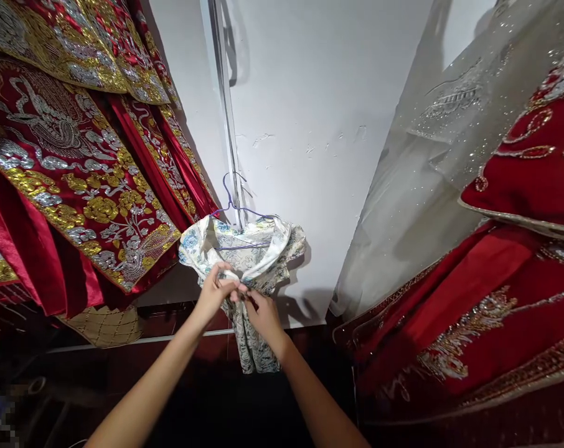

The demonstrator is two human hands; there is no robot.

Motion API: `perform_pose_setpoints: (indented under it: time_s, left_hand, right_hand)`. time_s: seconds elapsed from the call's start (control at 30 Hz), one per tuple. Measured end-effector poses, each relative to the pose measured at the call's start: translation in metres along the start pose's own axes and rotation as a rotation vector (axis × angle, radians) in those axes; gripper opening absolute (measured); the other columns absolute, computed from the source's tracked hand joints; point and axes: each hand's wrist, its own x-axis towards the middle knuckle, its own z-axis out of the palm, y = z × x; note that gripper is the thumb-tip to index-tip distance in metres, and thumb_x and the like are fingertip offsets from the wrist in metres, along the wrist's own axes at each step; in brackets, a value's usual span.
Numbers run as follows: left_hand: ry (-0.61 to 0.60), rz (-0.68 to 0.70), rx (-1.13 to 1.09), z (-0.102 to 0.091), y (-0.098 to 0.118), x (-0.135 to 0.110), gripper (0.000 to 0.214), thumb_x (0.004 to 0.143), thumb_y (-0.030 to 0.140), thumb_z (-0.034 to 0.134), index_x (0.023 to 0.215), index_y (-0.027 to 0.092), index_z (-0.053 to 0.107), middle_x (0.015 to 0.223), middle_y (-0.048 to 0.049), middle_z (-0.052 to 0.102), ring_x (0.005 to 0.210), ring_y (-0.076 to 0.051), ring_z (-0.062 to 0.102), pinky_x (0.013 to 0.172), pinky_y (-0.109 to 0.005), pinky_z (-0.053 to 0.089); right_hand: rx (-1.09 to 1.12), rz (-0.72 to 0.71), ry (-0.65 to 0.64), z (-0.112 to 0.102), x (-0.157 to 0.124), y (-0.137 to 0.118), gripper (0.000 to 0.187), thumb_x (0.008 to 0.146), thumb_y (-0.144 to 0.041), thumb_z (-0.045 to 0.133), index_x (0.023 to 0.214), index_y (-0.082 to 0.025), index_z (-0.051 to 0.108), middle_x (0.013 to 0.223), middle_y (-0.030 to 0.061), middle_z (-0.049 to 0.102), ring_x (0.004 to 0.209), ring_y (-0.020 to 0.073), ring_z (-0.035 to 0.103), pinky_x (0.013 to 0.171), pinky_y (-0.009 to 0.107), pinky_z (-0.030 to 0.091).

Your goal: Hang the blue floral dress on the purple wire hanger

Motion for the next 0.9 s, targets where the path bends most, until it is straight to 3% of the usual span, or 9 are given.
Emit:
perform_pose_setpoints:
  time_s: [0.1, 0.23, 0.37, 0.47, 0.53, 0.6, 0.63, 0.77, 0.9]
  left_hand:
    - [0.073, 0.108, -0.010, -0.006, 0.044, 0.026, 0.048, 0.068, 0.024, 0.075, 0.100, 0.024, 0.040, 0.067, 0.0046, 0.069, 0.041, -0.008, 0.054, 0.047, -0.019, 0.039]
    - [0.060, 0.213, -0.010, -0.003, 0.098, 0.061, 0.051, 0.062, 0.016, 0.077, 0.097, 0.023, 0.042, 0.068, 0.0042, 0.068, 0.043, -0.009, 0.059, 0.046, -0.017, 0.040]
    - [0.056, 0.300, -0.025, 0.007, 0.123, 0.072, 0.046, 0.064, 0.012, 0.073, 0.097, 0.022, 0.043, 0.065, 0.0034, 0.068, 0.045, -0.009, 0.059, 0.047, -0.017, 0.042]
    - [-0.025, 0.273, 0.042, 0.009, 0.122, 0.066, 0.039, 0.069, 0.014, 0.069, 0.097, 0.022, 0.042, 0.067, 0.0015, 0.071, 0.045, -0.009, 0.059, 0.049, -0.019, 0.045]
    - [-0.089, 0.257, 0.092, 0.009, 0.116, 0.060, 0.036, 0.072, 0.015, 0.066, 0.097, 0.022, 0.041, 0.070, 0.0009, 0.072, 0.047, -0.011, 0.060, 0.051, -0.022, 0.048]
    - [-0.124, 0.272, 0.115, 0.008, 0.109, 0.056, 0.035, 0.074, 0.017, 0.064, 0.098, 0.023, 0.040, 0.071, 0.0016, 0.072, 0.046, -0.010, 0.059, 0.051, -0.022, 0.048]
    - [-0.128, 0.283, 0.123, 0.008, 0.105, 0.055, 0.035, 0.074, 0.018, 0.063, 0.099, 0.023, 0.039, 0.071, 0.0023, 0.072, 0.044, -0.009, 0.056, 0.049, -0.021, 0.046]
    - [-0.061, 0.326, 0.146, 0.005, 0.089, 0.057, 0.038, 0.076, 0.019, 0.064, 0.102, 0.025, 0.038, 0.067, 0.0058, 0.069, 0.034, -0.005, 0.039, 0.039, -0.017, 0.031]
    - [-0.017, 0.348, 0.164, 0.005, 0.073, 0.057, 0.042, 0.078, 0.020, 0.063, 0.113, 0.026, 0.040, 0.065, 0.0056, 0.066, 0.034, -0.005, 0.035, 0.039, -0.018, 0.026]
  right_hand:
    - [0.039, 0.028, -0.010, -0.002, -0.001, 0.007, 0.037, 0.094, -0.058, 0.040, 0.075, -0.030, 0.054, 0.066, 0.0043, 0.055, 0.063, 0.0259, 0.057, 0.062, 0.039, 0.046]
    - [0.103, 0.049, -0.086, 0.001, -0.017, 0.024, 0.037, 0.095, -0.052, 0.040, 0.070, -0.026, 0.040, 0.061, 0.0011, 0.045, 0.055, 0.0198, 0.044, 0.056, 0.032, 0.034]
    - [0.122, 0.031, -0.177, -0.011, -0.021, 0.035, 0.032, 0.092, -0.046, 0.051, 0.069, -0.024, 0.046, 0.055, -0.0016, 0.043, 0.051, 0.0172, 0.044, 0.055, 0.030, 0.031]
    - [0.149, 0.020, -0.189, -0.039, 0.001, 0.023, 0.025, 0.091, -0.047, 0.053, 0.097, -0.024, 0.062, 0.062, -0.0003, 0.054, 0.053, 0.0170, 0.047, 0.053, 0.029, 0.034]
    - [0.166, 0.005, -0.097, -0.065, 0.030, 0.002, 0.042, 0.095, -0.047, 0.048, 0.128, -0.023, 0.054, 0.072, 0.0016, 0.060, 0.056, 0.0172, 0.049, 0.053, 0.029, 0.037]
    - [0.185, -0.060, 0.107, -0.091, 0.064, -0.026, 0.049, 0.097, -0.043, 0.046, 0.143, -0.025, 0.042, 0.081, 0.0032, 0.063, 0.063, 0.0179, 0.053, 0.057, 0.029, 0.040]
    - [0.170, -0.132, 0.148, -0.102, 0.080, -0.040, 0.050, 0.098, -0.040, 0.046, 0.145, -0.025, 0.039, 0.085, 0.0037, 0.065, 0.066, 0.0176, 0.055, 0.060, 0.029, 0.041]
    - [-0.108, -0.305, 0.100, -0.122, 0.127, -0.079, 0.021, 0.093, -0.029, 0.051, 0.108, -0.022, 0.063, 0.070, -0.0011, 0.061, 0.057, 0.0141, 0.049, 0.059, 0.027, 0.034]
    - [-0.191, -0.320, 0.102, -0.123, 0.136, -0.091, 0.010, 0.089, -0.022, 0.051, 0.094, -0.021, 0.060, 0.062, -0.0039, 0.056, 0.053, 0.0129, 0.046, 0.057, 0.025, 0.027]
